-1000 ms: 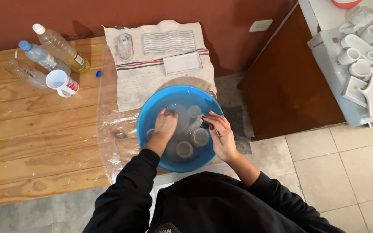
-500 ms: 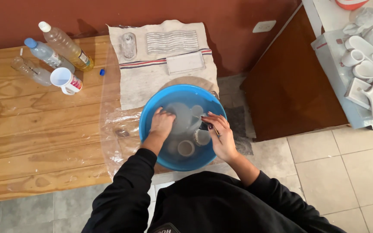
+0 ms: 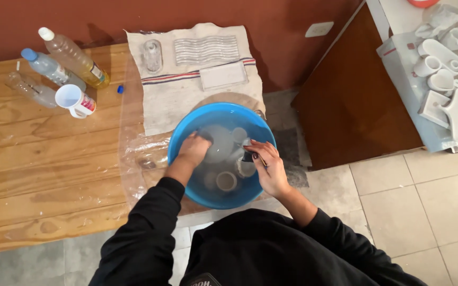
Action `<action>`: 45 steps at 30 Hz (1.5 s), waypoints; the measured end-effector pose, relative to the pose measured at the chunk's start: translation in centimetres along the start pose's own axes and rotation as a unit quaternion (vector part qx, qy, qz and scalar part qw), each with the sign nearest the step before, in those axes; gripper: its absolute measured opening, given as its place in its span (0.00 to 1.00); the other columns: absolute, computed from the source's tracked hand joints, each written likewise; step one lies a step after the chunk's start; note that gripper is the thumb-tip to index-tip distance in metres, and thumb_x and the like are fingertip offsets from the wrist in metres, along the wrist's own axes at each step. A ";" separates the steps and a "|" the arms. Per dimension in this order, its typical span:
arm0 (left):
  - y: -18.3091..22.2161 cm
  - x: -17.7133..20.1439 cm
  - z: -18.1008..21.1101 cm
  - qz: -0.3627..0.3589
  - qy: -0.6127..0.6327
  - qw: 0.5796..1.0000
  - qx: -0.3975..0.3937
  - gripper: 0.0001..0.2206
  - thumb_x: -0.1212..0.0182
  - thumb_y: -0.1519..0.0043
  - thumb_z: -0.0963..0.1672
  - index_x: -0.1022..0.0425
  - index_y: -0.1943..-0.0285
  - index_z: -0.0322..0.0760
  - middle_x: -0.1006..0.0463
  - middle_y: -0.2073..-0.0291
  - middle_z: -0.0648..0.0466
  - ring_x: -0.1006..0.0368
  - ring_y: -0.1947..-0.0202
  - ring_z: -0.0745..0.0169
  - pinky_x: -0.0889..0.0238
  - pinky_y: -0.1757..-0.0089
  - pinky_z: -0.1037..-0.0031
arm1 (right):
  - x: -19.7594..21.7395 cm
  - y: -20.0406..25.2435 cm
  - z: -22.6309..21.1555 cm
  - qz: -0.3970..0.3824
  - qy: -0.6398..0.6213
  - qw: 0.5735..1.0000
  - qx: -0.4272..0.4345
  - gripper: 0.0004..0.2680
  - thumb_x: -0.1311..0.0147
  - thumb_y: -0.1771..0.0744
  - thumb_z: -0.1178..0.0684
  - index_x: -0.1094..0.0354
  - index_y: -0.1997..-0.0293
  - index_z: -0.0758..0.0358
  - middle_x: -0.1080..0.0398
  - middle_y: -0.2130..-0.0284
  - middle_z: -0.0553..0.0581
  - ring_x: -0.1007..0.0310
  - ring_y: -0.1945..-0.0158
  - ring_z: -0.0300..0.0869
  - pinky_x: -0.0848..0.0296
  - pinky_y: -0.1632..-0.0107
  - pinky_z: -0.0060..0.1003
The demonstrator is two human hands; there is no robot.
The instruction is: Sanding the edges and surfaces of small ceramic containers in a bowl of water to smooth them.
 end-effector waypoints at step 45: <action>4.1 2.0 6.8 0.131 0.920 0.269 0.254 0.14 0.45 0.33 0.48 0.24 0.46 0.36 0.18 0.56 0.51 0.20 0.58 0.55 0.27 0.59 0.63 | -5.1 -3.7 -1.1 -0.078 0.015 0.976 0.204 0.19 0.49 0.35 0.70 0.35 0.36 0.67 0.34 0.36 0.66 0.35 0.30 0.56 0.36 0.28 0.46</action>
Point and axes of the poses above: each hand's wrist, its own y-axis away from the middle knuckle, its own x-axis out of the back of the hand, z = x × y, the point moved 2 cm from there along -y, towards the middle knuckle
